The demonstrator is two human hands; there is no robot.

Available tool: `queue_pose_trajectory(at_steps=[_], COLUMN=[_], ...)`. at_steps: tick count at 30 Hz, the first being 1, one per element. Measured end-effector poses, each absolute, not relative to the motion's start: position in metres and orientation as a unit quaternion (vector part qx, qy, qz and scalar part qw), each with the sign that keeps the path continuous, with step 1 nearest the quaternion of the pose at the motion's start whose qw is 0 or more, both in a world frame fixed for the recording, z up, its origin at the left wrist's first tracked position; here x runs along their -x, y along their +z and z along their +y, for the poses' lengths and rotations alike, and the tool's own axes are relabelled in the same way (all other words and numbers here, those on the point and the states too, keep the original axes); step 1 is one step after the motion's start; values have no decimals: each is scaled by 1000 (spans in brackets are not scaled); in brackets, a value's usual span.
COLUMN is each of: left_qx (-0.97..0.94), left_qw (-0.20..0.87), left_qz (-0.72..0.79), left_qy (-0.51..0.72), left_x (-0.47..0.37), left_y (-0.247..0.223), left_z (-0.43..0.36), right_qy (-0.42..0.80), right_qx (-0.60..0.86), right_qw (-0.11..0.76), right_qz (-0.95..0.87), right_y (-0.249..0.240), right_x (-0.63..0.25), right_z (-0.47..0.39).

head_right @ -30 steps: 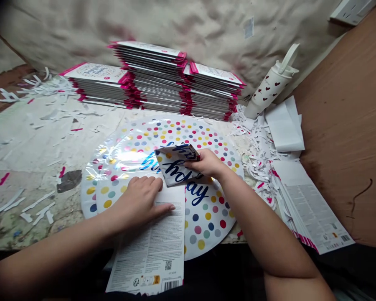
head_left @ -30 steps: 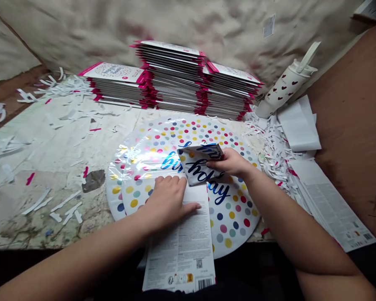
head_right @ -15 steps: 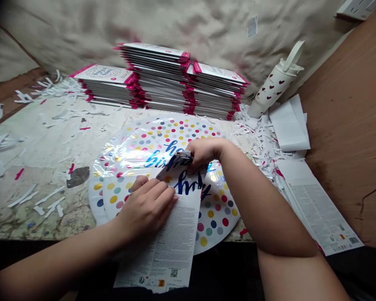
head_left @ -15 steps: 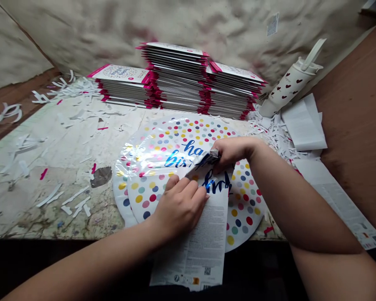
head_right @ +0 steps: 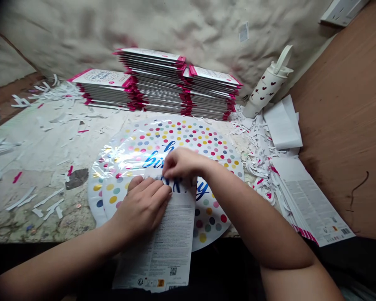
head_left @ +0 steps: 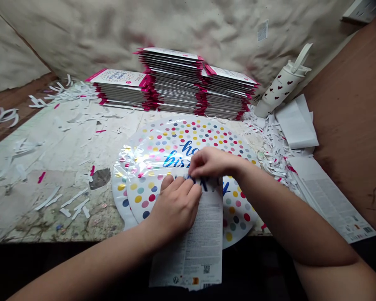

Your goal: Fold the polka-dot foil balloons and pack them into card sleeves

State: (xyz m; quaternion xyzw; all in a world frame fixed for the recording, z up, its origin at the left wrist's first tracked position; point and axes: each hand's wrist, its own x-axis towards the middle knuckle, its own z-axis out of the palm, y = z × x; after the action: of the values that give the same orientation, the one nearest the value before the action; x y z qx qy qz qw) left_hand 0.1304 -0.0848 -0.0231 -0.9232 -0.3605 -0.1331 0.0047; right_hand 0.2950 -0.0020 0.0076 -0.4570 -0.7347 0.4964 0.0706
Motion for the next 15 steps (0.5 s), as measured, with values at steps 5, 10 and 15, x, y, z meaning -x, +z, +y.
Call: queue_pose_trajectory(at_steps=[5,10,15], left_qx=[913,870,771], left_qw=[2,60,-101], left_qz=[-377,-397,-454], left_qy=[-157,-286,-435], left_x=[-126,-113,-103], left_y=[-11,16,19], left_z=[-81,-73,-70], right_qy=[445,555,497], right_qx=[439,402,377], right_qw=[150,405,570], right_qz=[-766,-605,-535], right_y=[18,10,2], right_x=[-318,-328,-315], right_z=[-28,-69,-94])
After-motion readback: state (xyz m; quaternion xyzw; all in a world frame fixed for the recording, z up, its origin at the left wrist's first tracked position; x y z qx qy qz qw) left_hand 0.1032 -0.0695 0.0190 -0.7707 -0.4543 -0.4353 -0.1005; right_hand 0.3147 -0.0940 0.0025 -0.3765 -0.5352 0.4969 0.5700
